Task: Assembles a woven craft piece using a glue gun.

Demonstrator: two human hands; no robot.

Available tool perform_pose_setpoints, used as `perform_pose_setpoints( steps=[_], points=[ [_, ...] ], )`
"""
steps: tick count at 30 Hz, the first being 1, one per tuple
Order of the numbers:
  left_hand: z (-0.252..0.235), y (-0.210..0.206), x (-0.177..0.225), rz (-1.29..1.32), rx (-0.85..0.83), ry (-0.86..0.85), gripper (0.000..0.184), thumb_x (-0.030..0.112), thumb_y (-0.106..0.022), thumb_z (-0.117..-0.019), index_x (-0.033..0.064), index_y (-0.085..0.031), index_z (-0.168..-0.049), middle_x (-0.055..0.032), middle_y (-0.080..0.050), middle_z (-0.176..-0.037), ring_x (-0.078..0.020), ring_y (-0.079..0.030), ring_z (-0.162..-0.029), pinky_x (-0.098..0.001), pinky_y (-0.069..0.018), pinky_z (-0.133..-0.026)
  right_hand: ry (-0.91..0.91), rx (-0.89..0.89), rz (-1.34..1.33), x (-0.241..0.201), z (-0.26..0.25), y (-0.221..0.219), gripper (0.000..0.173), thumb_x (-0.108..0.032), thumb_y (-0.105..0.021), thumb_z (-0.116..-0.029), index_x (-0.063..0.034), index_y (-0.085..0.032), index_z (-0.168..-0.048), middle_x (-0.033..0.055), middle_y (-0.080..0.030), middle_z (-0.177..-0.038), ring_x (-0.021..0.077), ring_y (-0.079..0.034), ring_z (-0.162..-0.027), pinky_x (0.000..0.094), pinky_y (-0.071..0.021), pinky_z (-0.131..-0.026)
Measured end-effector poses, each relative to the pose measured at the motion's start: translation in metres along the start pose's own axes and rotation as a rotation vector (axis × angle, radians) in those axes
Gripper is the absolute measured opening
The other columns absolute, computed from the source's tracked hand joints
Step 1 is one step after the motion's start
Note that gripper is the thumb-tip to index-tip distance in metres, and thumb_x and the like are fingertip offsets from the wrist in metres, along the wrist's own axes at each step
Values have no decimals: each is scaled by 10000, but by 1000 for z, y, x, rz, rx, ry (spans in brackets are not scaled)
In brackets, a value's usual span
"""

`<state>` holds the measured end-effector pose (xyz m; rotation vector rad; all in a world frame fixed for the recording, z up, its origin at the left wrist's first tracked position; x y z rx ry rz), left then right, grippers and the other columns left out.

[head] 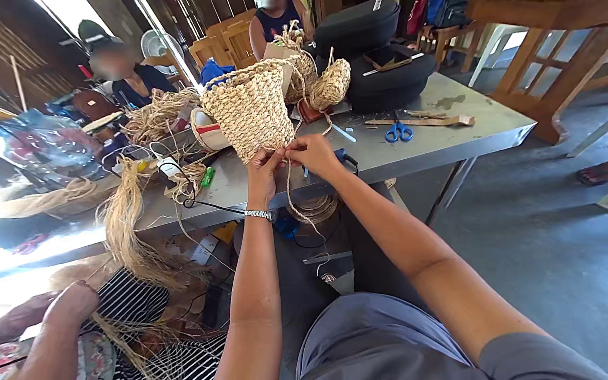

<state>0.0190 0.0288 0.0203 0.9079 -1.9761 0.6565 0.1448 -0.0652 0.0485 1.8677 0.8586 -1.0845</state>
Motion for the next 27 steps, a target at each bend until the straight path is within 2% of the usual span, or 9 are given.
perform_pose_setpoints(
  steps=[5, 8, 12, 13, 15, 18, 22, 25, 27],
  points=[
    [1, 1, 0, 25, 24, -16, 40, 47, -642, -980, 53, -659, -943, -13, -709, -893, -88, -666, -775, -263, -576, -752, 64, 10, 141, -8, 0, -3, 186, -141, -675, -986, 3, -753, -1073, 108, -752, -929, 161, -718, -772, 360, -602, -806],
    [1, 1, 1, 19, 72, -16, 58, 52, -638, -986, 49, -649, -929, -9, -692, -853, -89, -656, -741, -260, -573, -739, 124, 12, 240, -15, 3, 0, 205, -159, -640, -1013, -15, -766, -1087, 117, -758, -957, 197, -727, -837, 396, -589, -859],
    [1, 4, -1, -7, 170, -10, 77, 63, -648, -984, 50, -624, -912, 1, -658, -816, -83, -639, -720, -256, -570, -731, 226, 56, 599, -19, 9, 25, 237, -95, -631, -974, -27, -733, -1177, 204, -697, -1175, 377, -658, -1138, 569, -524, -987],
    [0, 5, -2, -18, 182, -14, 77, 71, -648, -984, 50, -615, -918, 1, -653, -825, -84, -637, -733, -261, -567, -741, 163, 20, 723, -18, 12, 32, 314, -122, -688, -942, -24, -703, -1240, 255, -643, -1258, 453, -574, -1236, 635, -477, -1004],
    [-1, 6, -3, -31, 192, -20, 65, 86, -653, -980, 47, -618, -941, -2, -657, -851, -86, -641, -752, -266, -567, -751, 0, -76, 897, -12, 18, 44, 542, -236, -783, -893, -9, -619, -1357, 337, -547, -1361, 557, -458, -1315, 730, -398, -996],
    [-1, 4, -2, 1, 167, 6, 47, 82, -645, -985, 55, -616, -959, 2, -657, -871, -83, -640, -769, -261, -563, -760, -71, -132, 924, 4, 17, 46, 552, -238, -730, -933, -21, -575, -1416, 329, -537, -1387, 544, -463, -1323, 728, -392, -1001],
    [-2, 6, -1, 100, 155, 66, 20, 66, -625, -995, 64, -609, -983, -7, -657, -900, -80, -632, -767, -244, -559, -749, -25, -120, 851, 16, 14, 40, 470, -220, -646, -963, -9, -607, -1381, 338, -553, -1356, 538, -485, -1307, 712, -401, -1010],
    [-3, 5, -2, 163, 139, 103, 21, 51, -614, -1001, 68, -617, -988, -17, -673, -933, -81, -639, -773, -240, -563, -748, 28, -50, 804, 21, 16, 43, 422, -283, -528, -1030, -38, -637, -1356, 288, -603, -1328, 484, -543, -1278, 673, -414, -1022],
    [-4, 5, -2, 168, 130, 116, 28, 48, -604, -1006, 63, -626, -995, -24, -685, -950, -81, -642, -777, -235, -561, -750, 58, 28, 674, 23, 15, 53, 415, -275, -438, -1057, -31, -657, -1312, 250, -657, -1267, 436, -620, -1210, 656, -473, -988]
  ],
)
Point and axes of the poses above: each hand's wrist, its own z-axis away from the middle knuckle, its own y-axis out of the back of the hand, x = y × z, the point moved 4 cm from there along -z, towards the middle knuckle
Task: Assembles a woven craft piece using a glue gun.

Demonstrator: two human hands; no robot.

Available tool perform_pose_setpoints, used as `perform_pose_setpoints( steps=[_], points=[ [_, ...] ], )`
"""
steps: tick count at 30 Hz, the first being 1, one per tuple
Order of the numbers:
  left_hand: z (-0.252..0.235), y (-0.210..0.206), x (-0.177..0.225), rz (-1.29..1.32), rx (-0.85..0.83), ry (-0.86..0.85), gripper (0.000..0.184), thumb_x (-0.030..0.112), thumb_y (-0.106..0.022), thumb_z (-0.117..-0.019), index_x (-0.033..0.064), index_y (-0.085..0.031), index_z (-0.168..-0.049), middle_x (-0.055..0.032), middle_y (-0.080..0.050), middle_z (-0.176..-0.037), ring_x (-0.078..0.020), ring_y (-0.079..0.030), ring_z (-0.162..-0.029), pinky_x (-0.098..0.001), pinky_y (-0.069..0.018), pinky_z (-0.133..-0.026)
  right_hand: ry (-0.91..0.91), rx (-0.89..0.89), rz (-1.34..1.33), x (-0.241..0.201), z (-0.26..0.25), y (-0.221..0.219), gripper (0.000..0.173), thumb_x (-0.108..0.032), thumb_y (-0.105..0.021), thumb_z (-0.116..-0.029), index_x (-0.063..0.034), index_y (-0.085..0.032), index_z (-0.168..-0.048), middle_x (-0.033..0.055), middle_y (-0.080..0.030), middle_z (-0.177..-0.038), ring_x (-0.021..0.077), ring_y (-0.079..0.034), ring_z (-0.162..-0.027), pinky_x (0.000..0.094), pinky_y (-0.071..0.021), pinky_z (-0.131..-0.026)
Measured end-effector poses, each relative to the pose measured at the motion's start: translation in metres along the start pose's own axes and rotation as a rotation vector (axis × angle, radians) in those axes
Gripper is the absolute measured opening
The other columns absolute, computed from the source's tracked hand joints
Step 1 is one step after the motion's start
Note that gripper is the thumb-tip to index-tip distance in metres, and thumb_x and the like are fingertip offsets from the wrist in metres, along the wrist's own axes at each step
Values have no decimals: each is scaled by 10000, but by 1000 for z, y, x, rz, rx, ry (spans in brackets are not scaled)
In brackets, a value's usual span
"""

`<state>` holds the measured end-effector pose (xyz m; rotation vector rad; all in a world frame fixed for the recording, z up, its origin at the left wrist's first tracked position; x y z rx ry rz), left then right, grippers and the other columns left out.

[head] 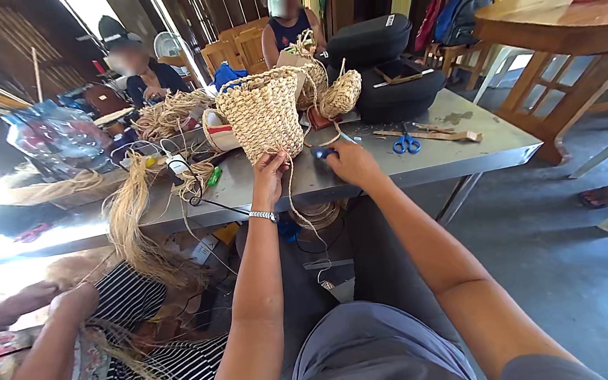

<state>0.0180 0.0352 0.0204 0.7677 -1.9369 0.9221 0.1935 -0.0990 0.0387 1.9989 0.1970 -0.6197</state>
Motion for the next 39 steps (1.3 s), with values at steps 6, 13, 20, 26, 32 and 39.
perform_pose_setpoints(
  steps=[6, 13, 20, 26, 32, 39],
  points=[
    [1, -1, -1, -32, -18, 15, 30, 46, -583, -1015, 50, -610, -1030, -39, -694, -1006, -76, -653, -810, -238, -560, -764, -98, -48, -713, 15, 5, 16, 368, -295, -388, -1095, -30, -605, -1229, 37, -592, -887, 99, -570, -693, 299, -515, -636],
    [2, -2, 0, -32, -33, -5, 53, 25, -602, -1003, 33, -632, -1046, -53, -703, -1025, -91, -665, -821, -246, -572, -761, 81, -1, -555, 11, 7, 11, 450, -475, -564, -1044, -47, -672, -1135, 40, -595, -796, 120, -550, -628, 342, -512, -629],
    [2, -2, -2, -51, -66, -2, 25, 32, -630, -990, 45, -637, -1011, -30, -694, -946, -95, -661, -784, -264, -582, -758, 153, -4, -432, 1, 5, 9, 461, -465, -539, -1056, -38, -664, -1175, 73, -636, -849, 163, -590, -699, 406, -519, -697],
    [3, -3, -1, -61, -83, -1, 34, 24, -624, -990, 41, -635, -1017, -35, -694, -965, -92, -662, -794, -260, -581, -759, 147, 13, -388, -2, 5, 11, 475, -470, -527, -1061, -21, -655, -1149, 91, -628, -840, 193, -603, -728, 441, -514, -736],
    [2, -3, -1, -85, -90, -6, 30, 34, -621, -994, 51, -627, -1017, -14, -678, -914, -93, -653, -778, -271, -577, -761, 174, 22, -389, -5, 5, 10, 460, -451, -533, -1061, -16, -661, -1143, 89, -634, -832, 182, -607, -723, 432, -522, -735],
    [3, -3, -1, -64, -79, 0, 32, 28, -614, -997, 48, -634, -1012, -18, -684, -907, -98, -658, -773, -272, -580, -764, 184, 16, -374, -2, 3, 8, 485, -469, -535, -1057, -26, -653, -1214, 90, -641, -838, 185, -602, -713, 434, -522, -736]
  ],
)
Point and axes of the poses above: each hand's wrist, its own z-axis away from the middle knuckle, its own y-axis out of the back of the hand, x = y × z, the point moved 4 cm from there along -z, towards the middle knuckle
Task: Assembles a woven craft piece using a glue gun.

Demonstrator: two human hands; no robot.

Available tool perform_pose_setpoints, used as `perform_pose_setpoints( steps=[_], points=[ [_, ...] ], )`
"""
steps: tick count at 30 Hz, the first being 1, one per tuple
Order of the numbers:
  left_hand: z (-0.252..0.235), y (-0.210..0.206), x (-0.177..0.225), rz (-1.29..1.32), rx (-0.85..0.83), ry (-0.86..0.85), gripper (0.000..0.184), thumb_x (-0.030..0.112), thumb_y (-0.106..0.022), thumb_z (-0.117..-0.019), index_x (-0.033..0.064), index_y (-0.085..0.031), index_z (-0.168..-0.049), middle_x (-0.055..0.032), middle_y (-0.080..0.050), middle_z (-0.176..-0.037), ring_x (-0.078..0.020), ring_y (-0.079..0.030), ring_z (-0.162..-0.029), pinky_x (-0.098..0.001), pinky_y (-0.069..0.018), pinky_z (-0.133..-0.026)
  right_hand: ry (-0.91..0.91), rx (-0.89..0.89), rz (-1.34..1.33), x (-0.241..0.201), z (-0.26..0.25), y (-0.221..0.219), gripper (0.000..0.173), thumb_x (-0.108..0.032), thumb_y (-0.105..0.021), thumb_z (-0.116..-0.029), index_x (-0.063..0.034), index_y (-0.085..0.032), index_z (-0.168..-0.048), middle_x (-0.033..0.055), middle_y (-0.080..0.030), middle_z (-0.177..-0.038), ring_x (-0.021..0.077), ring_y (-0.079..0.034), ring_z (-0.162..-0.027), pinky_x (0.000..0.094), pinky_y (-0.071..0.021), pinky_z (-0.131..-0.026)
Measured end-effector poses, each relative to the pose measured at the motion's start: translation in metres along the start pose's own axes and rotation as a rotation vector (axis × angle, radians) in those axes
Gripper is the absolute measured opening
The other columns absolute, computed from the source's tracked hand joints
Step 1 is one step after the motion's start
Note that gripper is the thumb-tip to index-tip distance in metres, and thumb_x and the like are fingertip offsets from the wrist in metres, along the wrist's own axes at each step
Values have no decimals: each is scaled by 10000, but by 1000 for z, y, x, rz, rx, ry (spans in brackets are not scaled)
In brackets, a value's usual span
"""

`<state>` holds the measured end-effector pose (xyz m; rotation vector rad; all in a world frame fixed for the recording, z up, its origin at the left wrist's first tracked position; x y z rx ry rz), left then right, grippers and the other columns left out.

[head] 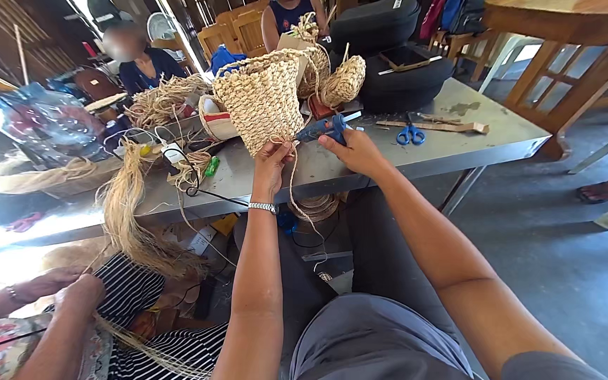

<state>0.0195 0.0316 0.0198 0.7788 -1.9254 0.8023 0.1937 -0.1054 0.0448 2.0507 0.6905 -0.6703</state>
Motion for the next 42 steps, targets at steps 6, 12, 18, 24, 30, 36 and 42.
perform_pose_setpoints(
  steps=[6, 12, 18, 24, 30, 36, 42],
  points=[
    [0, 1, 0, 1, -5, -5, 52, 43, -607, -1007, 37, -645, -1042, -49, -706, -1023, -91, -659, -801, -251, -570, -757, 16, -5, 31, -2, 3, 2, 487, -467, -527, -1060, -18, -653, -1201, 96, -641, -840, 194, -608, -732, 440, -521, -750],
    [0, 1, 1, 11, 3, -7, 63, 40, -616, -1003, 43, -650, -1056, -51, -716, -1048, -89, -670, -810, -244, -574, -765, 21, -23, 62, -5, 7, 3, 505, -482, -520, -1058, -18, -651, -1208, 127, -659, -874, 237, -637, -783, 482, -522, -775],
    [-1, 1, 0, 19, -12, -14, 62, 44, -622, -1001, 38, -661, -1049, -48, -721, -1025, -89, -672, -797, -244, -578, -755, 20, -10, 65, -9, 6, 4, 487, -466, -521, -1063, -20, -655, -1207, 134, -671, -900, 238, -652, -827, 476, -522, -801],
    [1, 0, 2, 3, -13, -24, 53, 45, -608, -1005, 46, -640, -1048, -29, -704, -995, -86, -663, -798, -249, -575, -762, 34, 7, 77, -14, 2, 5, 484, -447, -535, -1061, 9, -667, -1156, 147, -663, -869, 256, -645, -803, 494, -520, -793],
    [0, 1, 1, 22, -9, -29, 67, 39, -604, -1007, 35, -643, -1062, -53, -709, -1050, -91, -670, -818, -244, -573, -769, 43, -15, 83, -10, 8, 7, 482, -446, -525, -1065, -3, -652, -1207, 140, -671, -895, 235, -651, -821, 470, -524, -802],
    [0, 1, 0, 8, -14, -23, 40, 44, -612, -1003, 44, -637, -1035, -48, -702, -1032, -90, -662, -803, -246, -572, -760, 26, -8, 96, -12, 4, 8, 483, -458, -525, -1064, 0, -663, -1131, 136, -660, -870, 239, -646, -805, 474, -518, -790],
    [-1, 3, 0, 20, 46, -56, 33, 36, -604, -1007, 35, -630, -1027, -53, -698, -1037, -91, -660, -816, -249, -572, -772, 57, -21, 203, -2, 3, 10, 503, -493, -536, -1049, -40, -657, -1230, 169, -712, -1027, 313, -700, -984, 562, -534, -907]
  ],
)
Point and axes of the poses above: each hand's wrist, its own z-axis away from the middle knuckle, its own y-axis out of the back of the hand, x = y × z, the point moved 4 cm from there along -z, towards the middle knuckle
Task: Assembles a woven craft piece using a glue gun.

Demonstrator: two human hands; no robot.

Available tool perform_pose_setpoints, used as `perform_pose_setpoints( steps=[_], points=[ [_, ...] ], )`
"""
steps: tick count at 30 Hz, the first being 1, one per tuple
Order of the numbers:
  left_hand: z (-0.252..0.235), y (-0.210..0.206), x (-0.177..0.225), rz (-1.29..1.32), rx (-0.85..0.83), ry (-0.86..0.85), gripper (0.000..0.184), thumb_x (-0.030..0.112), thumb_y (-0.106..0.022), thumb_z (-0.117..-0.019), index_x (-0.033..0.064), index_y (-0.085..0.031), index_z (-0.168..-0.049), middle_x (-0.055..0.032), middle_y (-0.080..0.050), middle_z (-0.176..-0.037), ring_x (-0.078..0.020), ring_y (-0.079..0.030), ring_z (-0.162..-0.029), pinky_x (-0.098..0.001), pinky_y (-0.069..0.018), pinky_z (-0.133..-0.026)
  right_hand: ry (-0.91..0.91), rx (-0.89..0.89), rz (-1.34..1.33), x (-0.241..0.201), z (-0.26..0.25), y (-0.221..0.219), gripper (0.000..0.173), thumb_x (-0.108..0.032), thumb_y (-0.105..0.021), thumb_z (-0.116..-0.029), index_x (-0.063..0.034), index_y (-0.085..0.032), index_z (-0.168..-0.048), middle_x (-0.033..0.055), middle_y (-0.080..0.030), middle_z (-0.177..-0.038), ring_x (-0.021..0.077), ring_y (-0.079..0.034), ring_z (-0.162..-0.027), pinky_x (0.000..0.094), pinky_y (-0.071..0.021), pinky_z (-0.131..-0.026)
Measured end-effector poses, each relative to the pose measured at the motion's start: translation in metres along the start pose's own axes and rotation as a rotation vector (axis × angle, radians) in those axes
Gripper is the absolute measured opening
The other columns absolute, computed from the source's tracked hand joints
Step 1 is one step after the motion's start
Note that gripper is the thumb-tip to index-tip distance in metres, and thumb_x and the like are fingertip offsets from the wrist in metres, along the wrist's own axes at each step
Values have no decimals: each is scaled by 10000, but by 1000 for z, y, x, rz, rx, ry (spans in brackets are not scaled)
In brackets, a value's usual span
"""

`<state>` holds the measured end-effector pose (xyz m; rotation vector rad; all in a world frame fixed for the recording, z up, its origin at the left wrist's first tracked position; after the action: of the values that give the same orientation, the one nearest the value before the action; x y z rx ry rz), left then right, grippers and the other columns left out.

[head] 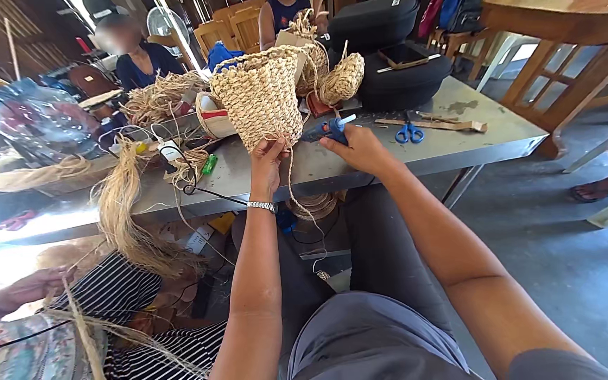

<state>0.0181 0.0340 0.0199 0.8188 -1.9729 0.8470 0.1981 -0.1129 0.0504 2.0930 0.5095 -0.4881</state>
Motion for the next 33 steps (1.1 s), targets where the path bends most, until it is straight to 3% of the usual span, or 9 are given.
perform_pose_setpoints(
  steps=[3, 9, 14, 17, 20, 23, 25, 28, 33],
  points=[
    [0, 0, 0, -8, 17, -22, 42, 42, -607, -1004, 28, -630, -1036, -56, -695, -1036, -98, -660, -820, -257, -570, -780, -100, -112, 205, 5, 2, 0, 517, -451, -519, -1047, -4, -600, -1294, 240, -631, -1234, 417, -651, -1107, 633, -512, -916],
    [2, -2, 2, -2, -10, -29, 36, 40, -608, -1001, 49, -635, -1023, -41, -704, -1020, -89, -668, -820, -249, -574, -767, -113, -175, 508, 3, 3, -13, 416, -263, -542, -1003, 21, -606, -1299, 299, -576, -1306, 475, -548, -1255, 642, -424, -998],
    [2, -2, 2, -9, -24, -25, 69, 45, -593, -1009, 37, -634, -1063, -40, -702, -1039, -89, -665, -830, -251, -570, -778, -104, -56, 442, -7, 4, -16, 391, -171, -650, -912, -5, -664, -1265, 303, -567, -1289, 504, -500, -1262, 665, -397, -996],
    [0, -1, 1, 4, -26, -23, 53, 51, -597, -1011, 47, -635, -1048, -37, -703, -1030, -87, -666, -830, -248, -571, -775, 37, 158, 270, -31, 3, -22, 257, -85, -659, -903, 30, -691, -1130, 271, -632, -1174, 468, -574, -1179, 600, -470, -998],
    [1, 0, 0, 34, -15, -17, 43, 46, -597, -1009, 43, -633, -1034, -41, -704, -1019, -87, -667, -823, -241, -571, -773, 153, 219, 161, -59, 5, -42, 287, -229, -696, -957, 40, -669, -1053, 211, -694, -1012, 403, -664, -1037, 541, -542, -936],
    [2, 0, 1, 41, 7, -6, 25, 45, -607, -1006, 55, -622, -1023, -22, -686, -947, -88, -660, -793, -245, -576, -765, 95, 234, 229, -71, 2, -63, 506, -408, -775, -893, -1, -629, -1156, 137, -734, -969, 359, -685, -998, 552, -504, -904],
    [2, 0, 2, 38, 3, -14, 24, 48, -599, -1009, 49, -620, -1021, -27, -689, -951, -89, -657, -800, -251, -572, -770, 32, 243, 219, -71, -2, -71, 522, -290, -808, -875, 7, -595, -1248, 135, -743, -981, 360, -687, -1017, 558, -485, -922],
    [2, -1, 3, 50, 13, -21, 22, 37, -595, -1008, 50, -612, -1015, -27, -686, -931, -91, -654, -783, -253, -572, -762, 2, 271, 156, -67, -5, -73, 428, -101, -730, -890, 1, -597, -1284, 129, -739, -974, 355, -688, -1031, 564, -484, -945],
    [3, -1, 3, 46, 12, -32, 31, 34, -592, -1009, 53, -616, -1003, -19, -687, -921, -85, -652, -771, -246, -571, -747, 76, 262, 149, -61, -2, -75, 313, -83, -592, -974, -14, -657, -1272, 146, -731, -1024, 352, -685, -1016, 550, -506, -924]
  ],
)
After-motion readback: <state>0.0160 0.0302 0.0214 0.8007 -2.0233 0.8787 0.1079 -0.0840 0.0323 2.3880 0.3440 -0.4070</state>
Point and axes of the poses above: each hand's wrist, its own z-axis away from the middle knuckle, its own y-axis out of the back of the hand, x = y × z, the point moved 4 cm from there along -z, towards the middle knuckle
